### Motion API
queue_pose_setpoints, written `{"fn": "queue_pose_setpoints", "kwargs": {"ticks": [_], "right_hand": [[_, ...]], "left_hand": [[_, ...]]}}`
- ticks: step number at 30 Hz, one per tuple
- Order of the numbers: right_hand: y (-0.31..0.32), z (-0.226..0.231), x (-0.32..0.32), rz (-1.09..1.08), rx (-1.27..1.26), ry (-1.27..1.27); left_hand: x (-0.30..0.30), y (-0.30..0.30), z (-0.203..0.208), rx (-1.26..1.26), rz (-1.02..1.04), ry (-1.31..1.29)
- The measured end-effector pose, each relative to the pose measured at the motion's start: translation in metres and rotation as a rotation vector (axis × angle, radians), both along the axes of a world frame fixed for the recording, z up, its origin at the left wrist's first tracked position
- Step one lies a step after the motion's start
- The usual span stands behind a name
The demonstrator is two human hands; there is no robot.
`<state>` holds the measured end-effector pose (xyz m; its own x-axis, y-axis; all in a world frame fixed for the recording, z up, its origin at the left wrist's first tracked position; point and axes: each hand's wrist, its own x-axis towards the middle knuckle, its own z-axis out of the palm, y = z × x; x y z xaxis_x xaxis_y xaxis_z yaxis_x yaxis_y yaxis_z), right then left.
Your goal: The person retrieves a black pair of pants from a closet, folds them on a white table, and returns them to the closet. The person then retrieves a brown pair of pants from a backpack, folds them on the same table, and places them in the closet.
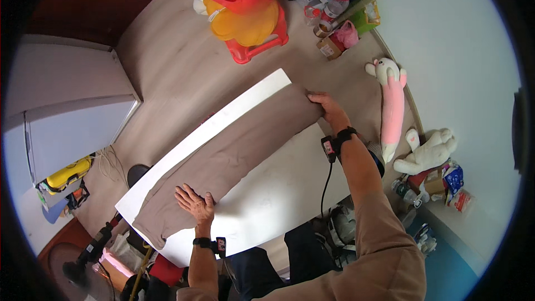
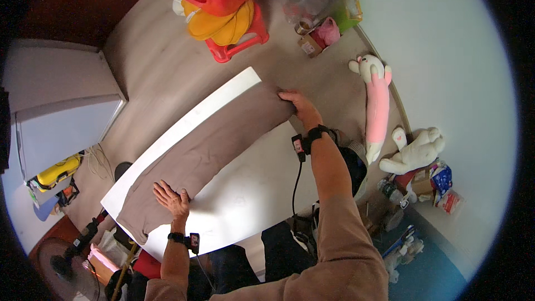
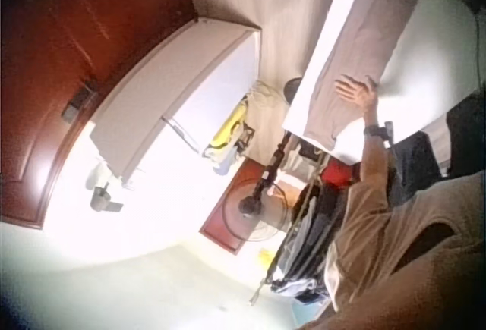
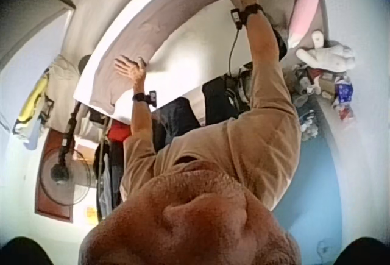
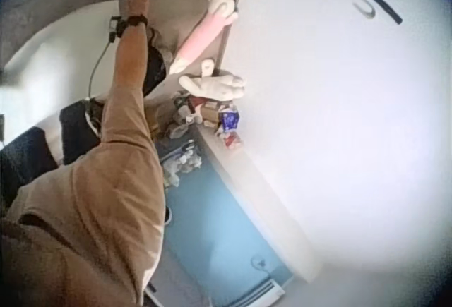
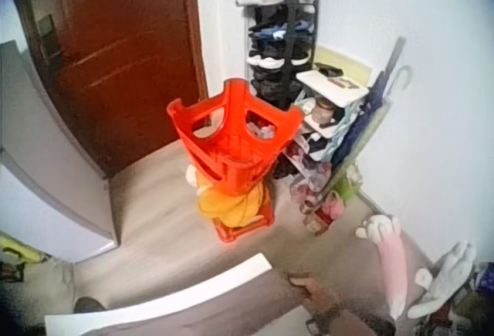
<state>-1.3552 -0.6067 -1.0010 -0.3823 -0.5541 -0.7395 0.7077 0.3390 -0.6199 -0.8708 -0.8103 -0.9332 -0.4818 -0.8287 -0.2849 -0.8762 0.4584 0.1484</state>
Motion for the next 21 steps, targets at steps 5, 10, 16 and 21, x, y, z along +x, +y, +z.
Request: {"fn": "queue_pose_setpoints", "kwargs": {"ticks": [5,10,16,21], "right_hand": [[0.015,0.011,-0.009,-0.168,-0.017,0.069],[-0.024,0.107,0.034,-0.23,0.027,0.399],[-0.094,0.257,0.153,0.108,0.195,0.806],[-0.153,0.24,0.292,0.376,-0.14,0.889]], "left_hand": [[-0.003,0.001,-0.002,-0.006,-0.02,0.008],[0.001,0.001,0.007,0.035,0.01,-0.048],[-0.025,-0.001,0.035,0.155,0.166,0.314],[0.023,-0.01,0.09,0.899,0.645,1.128]]}}
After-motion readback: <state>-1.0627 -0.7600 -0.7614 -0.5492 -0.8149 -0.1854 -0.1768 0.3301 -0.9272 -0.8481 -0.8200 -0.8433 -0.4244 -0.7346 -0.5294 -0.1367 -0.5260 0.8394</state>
